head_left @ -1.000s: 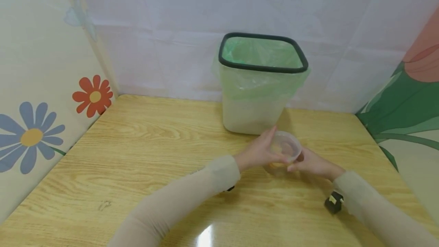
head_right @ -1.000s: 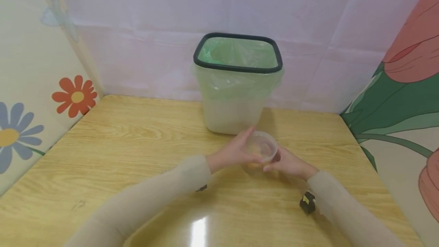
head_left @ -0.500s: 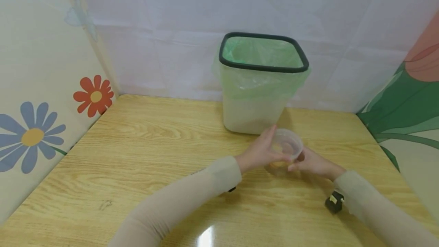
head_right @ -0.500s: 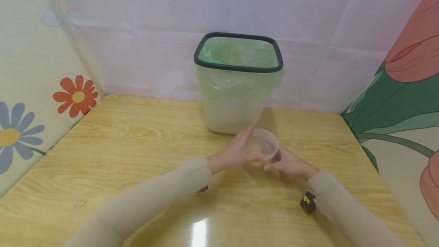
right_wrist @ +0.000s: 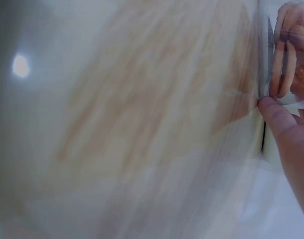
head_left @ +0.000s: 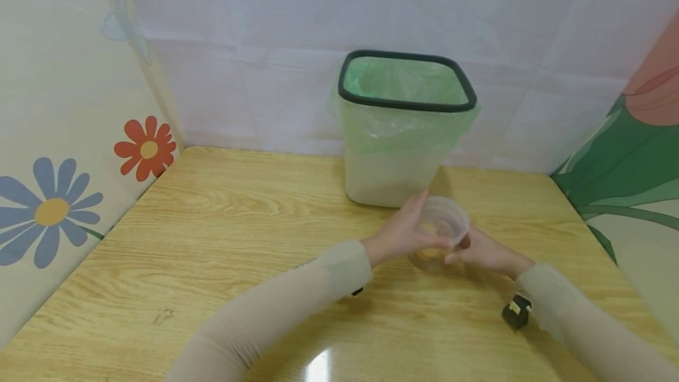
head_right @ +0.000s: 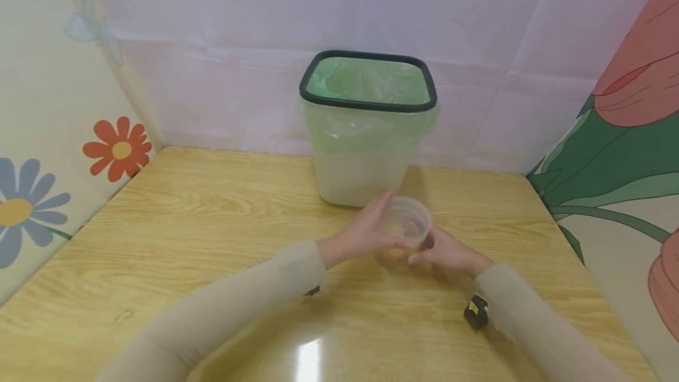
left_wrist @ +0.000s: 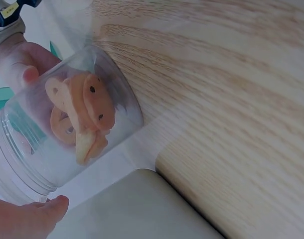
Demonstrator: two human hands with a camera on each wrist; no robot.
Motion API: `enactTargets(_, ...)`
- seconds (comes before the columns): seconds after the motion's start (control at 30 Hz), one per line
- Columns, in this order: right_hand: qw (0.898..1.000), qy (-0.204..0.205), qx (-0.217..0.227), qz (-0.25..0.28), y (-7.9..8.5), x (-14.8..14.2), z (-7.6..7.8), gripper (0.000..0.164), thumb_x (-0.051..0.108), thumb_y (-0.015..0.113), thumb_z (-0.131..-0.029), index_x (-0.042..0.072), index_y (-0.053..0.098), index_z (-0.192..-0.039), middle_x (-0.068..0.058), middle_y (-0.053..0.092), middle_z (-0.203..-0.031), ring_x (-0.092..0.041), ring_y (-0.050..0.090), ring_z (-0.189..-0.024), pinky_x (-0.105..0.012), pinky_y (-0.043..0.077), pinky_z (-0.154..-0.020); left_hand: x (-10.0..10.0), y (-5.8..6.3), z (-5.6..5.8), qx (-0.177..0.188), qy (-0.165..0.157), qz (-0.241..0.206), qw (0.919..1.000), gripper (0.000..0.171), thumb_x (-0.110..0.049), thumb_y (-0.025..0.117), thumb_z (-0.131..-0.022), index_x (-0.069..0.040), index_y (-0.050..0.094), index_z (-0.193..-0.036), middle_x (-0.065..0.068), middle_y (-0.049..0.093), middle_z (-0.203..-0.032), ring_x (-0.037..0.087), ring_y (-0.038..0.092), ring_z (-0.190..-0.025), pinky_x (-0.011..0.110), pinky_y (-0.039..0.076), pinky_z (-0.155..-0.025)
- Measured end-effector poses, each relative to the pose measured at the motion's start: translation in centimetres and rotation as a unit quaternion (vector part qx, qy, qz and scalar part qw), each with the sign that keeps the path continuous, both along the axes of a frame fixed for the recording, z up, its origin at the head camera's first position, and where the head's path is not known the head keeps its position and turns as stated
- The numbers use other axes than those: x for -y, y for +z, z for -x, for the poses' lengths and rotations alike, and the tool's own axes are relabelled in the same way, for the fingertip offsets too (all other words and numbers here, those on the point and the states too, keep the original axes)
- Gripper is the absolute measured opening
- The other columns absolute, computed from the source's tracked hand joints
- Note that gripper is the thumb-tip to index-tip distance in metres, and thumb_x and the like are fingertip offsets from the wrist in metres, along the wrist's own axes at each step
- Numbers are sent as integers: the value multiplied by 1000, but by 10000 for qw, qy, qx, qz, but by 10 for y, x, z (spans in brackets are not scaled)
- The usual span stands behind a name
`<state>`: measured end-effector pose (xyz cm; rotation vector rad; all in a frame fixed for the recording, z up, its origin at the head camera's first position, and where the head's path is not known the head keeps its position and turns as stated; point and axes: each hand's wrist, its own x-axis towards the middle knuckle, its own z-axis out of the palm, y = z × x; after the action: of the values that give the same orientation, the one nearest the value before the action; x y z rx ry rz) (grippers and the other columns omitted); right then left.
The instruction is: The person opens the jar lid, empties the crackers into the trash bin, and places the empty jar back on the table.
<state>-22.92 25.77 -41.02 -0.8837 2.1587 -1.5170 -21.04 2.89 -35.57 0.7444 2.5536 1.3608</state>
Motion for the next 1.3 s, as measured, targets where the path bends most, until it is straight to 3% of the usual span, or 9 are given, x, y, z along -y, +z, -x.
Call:
enactTargets(0.13,10000,19,46,14,0,0,0,88,-4,70,-84,-15,9,-147,-43,27,-142,3,47,-118,-17,39,-97,2,0,0,-105,-41,38,9999,108,-42,80,-79,-4,14,-155,14,18,-159,26,23,-144,40,22,-115)
enactTargets(0.37,9999,-8,-120,-16,0,0,0,87,-4,69,-84,-15,10,-147,-42,31,-140,0,48,-116,-19,41,-96,9,0,2,-541,7,233,9983,103,-41,81,-79,-1,22,-153,17,28,-155,29,34,-138,40,30,-112)
enactTargets(0.67,9996,-120,-167,-192,-1,0,1,89,-2,71,-84,-12,10,-149,-38,32,-141,-3,47,-114,-25,45,-91,16,2,1,-472,45,302,9984,102,-42,80,-79,-4,23,-154,14,28,-156,28,36,-137,41,33,-110)
enactTargets(0.9,9998,-102,-112,-137,-3,0,2,92,-3,71,-83,-9,8,-151,-36,28,-145,-1,46,-117,-24,44,-91,21,0,0,-530,52,224,9983,100,-42,80,-79,-5,25,-153,14,29,-155,29,40,-134,42,36,-108)
enactTargets(1.0,9999,-40,-85,-100,-4,0,3,95,-3,70,-84,-6,4,-152,-35,21,-150,-14,42,-128,-22,42,-94,24,0,-1,-512,73,227,9984,101,-43,80,-79,-4,24,-153,14,28,-155,30,37,-136,43,34,-109)
enactTargets(1.17,9998,19,-111,-161,-3,1,4,97,-1,70,-86,-3,0,-153,-32,8,-155,-46,17,-138,-22,34,-101,29,1,-1,-548,123,264,9981,99,-42,79,-81,-2,25,-153,16,28,-155,30,34,-139,43,30,-112)
enactTargets(1.3,9993,-70,-173,-336,0,1,2,97,2,71,-86,-2,2,-153,-32,8,-155,-52,15,-138,-32,34,-104,33,3,-2,-625,124,287,9976,97,-39,79,-81,-1,26,-152,17,28,-155,31,34,-138,42,30,-112)
